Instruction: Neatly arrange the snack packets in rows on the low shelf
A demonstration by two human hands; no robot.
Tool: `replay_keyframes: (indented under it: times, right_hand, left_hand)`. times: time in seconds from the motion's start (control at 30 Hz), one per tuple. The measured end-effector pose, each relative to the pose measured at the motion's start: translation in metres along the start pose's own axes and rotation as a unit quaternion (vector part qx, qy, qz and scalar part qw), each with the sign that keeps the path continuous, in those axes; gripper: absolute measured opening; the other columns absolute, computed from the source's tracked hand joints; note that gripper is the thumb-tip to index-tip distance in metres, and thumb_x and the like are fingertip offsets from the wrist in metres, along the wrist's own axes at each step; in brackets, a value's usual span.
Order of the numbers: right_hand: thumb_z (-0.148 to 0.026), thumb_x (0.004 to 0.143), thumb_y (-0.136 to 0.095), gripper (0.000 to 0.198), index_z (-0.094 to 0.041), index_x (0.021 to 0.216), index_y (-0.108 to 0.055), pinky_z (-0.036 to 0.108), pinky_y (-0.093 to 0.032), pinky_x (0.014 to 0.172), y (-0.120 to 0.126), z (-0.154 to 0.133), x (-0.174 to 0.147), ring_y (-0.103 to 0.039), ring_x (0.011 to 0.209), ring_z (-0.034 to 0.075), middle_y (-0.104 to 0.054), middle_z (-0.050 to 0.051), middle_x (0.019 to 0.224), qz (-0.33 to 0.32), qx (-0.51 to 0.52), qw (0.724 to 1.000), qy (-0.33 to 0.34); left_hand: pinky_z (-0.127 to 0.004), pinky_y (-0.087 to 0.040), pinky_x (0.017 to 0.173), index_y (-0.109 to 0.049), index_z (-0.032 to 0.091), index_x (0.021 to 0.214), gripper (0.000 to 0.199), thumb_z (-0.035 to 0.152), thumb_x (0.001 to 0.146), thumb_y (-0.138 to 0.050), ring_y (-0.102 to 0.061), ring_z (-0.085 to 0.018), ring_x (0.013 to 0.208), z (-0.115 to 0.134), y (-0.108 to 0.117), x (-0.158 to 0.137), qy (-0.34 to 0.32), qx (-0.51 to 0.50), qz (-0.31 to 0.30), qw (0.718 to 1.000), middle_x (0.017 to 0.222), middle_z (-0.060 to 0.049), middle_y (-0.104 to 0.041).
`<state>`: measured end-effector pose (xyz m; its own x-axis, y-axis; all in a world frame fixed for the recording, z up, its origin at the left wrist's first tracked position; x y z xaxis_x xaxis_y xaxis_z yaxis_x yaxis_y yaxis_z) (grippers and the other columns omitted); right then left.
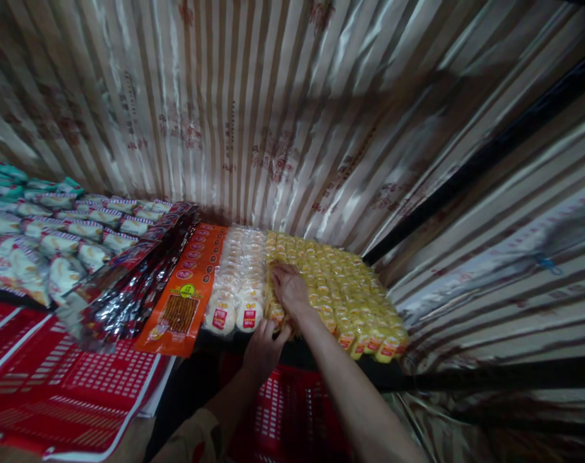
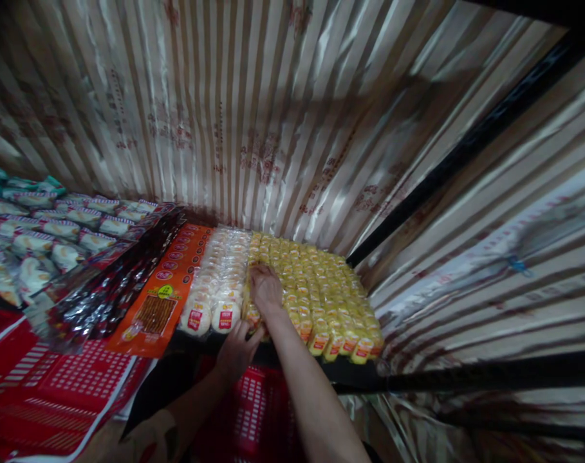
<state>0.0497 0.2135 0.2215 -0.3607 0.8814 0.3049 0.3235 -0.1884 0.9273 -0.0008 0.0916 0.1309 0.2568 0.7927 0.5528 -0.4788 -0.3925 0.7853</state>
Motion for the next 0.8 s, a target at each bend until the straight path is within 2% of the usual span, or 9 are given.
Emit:
replay_keyframes:
  times: [0.1, 0.23, 0.33, 0.47, 0.57, 0.67, 0.8]
  right_hand:
    - [-0.016, 0.085, -0.047, 0.024, -0.021, 0.079, -0.070, 0.031, -0.043, 0.088, -0.003, 0.003, 0.008, -0.059, 0.093, 0.018, -0.069, 0.005, 0.093, -0.036, -0.014, 0.999, -0.009]
    - [-0.019, 0.087, -0.046, 0.025, -0.020, 0.081, -0.070, 0.027, -0.044, 0.081, 0.000, 0.004, 0.004, -0.060, 0.089, 0.018, -0.069, 0.006, 0.087, -0.063, -0.026, 0.997, -0.033]
    - [-0.024, 0.090, -0.041, 0.029, -0.020, 0.092, -0.069, 0.029, -0.042, 0.088, 0.003, 0.000, 0.001, -0.057, 0.099, 0.019, -0.068, 0.007, 0.100, -0.058, -0.031, 0.998, -0.024]
    - [-0.026, 0.090, -0.042, 0.033, -0.020, 0.116, -0.061, 0.036, -0.031, 0.105, -0.002, -0.007, -0.003, -0.042, 0.124, 0.021, -0.057, 0.006, 0.126, -0.065, -0.037, 0.996, 0.056]
    - [-0.027, 0.091, -0.040, 0.038, -0.016, 0.123, -0.057, 0.039, -0.028, 0.109, -0.010, -0.003, -0.006, -0.040, 0.128, 0.021, -0.054, 0.008, 0.130, -0.101, -0.053, 0.993, 0.043]
    - [-0.028, 0.093, -0.035, 0.042, -0.013, 0.127, -0.053, 0.035, -0.026, 0.110, -0.010, 0.000, -0.010, -0.036, 0.131, 0.020, -0.049, 0.008, 0.136, -0.117, -0.047, 0.991, 0.034]
    - [-0.035, 0.094, -0.031, 0.049, -0.017, 0.139, -0.036, 0.037, -0.022, 0.112, -0.005, -0.007, -0.015, -0.022, 0.138, 0.020, -0.031, 0.007, 0.147, -0.092, -0.032, 0.994, 0.038]
  left_hand:
    - [-0.034, -0.050, 0.075, -0.053, 0.022, 0.118, 0.034, 0.015, 0.085, -0.050, -0.052, -0.020, 0.083, 0.000, -0.001, 0.000, 0.000, 0.000, -0.013, 1.000, 0.091, -0.007, -0.053]
    - [-0.033, -0.050, 0.076, -0.050, 0.023, 0.123, 0.037, 0.016, 0.086, -0.050, -0.053, -0.019, 0.082, 0.001, -0.002, 0.000, 0.003, 0.004, -0.024, 1.000, 0.091, -0.006, -0.054]
    - [-0.033, -0.050, 0.076, -0.048, 0.024, 0.125, 0.039, 0.018, 0.086, -0.050, -0.052, -0.019, 0.081, 0.002, -0.001, 0.001, -0.001, 0.009, -0.034, 0.999, 0.091, -0.006, -0.054]
    - [-0.033, -0.049, 0.076, -0.049, 0.024, 0.123, 0.038, 0.018, 0.086, -0.051, -0.052, -0.019, 0.082, 0.001, 0.000, 0.002, -0.004, 0.010, -0.047, 0.999, 0.090, -0.006, -0.053]
    - [-0.033, -0.049, 0.075, -0.048, 0.023, 0.123, 0.036, 0.018, 0.087, -0.048, -0.051, -0.019, 0.080, 0.001, -0.001, 0.001, -0.009, 0.013, -0.042, 0.999, 0.089, -0.005, -0.053]
    - [-0.033, -0.048, 0.074, -0.048, 0.021, 0.122, 0.033, 0.017, 0.089, -0.043, -0.051, -0.019, 0.079, 0.001, -0.005, -0.001, -0.020, 0.017, -0.012, 1.000, 0.087, -0.006, -0.052]
    - [-0.034, -0.047, 0.076, -0.050, 0.019, 0.115, 0.028, 0.015, 0.090, -0.036, -0.051, -0.018, 0.080, 0.001, -0.007, -0.007, -0.049, 0.015, 0.062, 0.997, 0.091, -0.008, -0.053]
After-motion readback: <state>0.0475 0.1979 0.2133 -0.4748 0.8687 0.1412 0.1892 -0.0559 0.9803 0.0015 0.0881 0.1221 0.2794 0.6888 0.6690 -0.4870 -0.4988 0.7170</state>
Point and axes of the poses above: each hand's wrist, its own x-axis towards the middle knuckle, its own y-axis out of the back of the hand, z = x × y, the point moved 4 cm from there along x, towards the middle knuckle
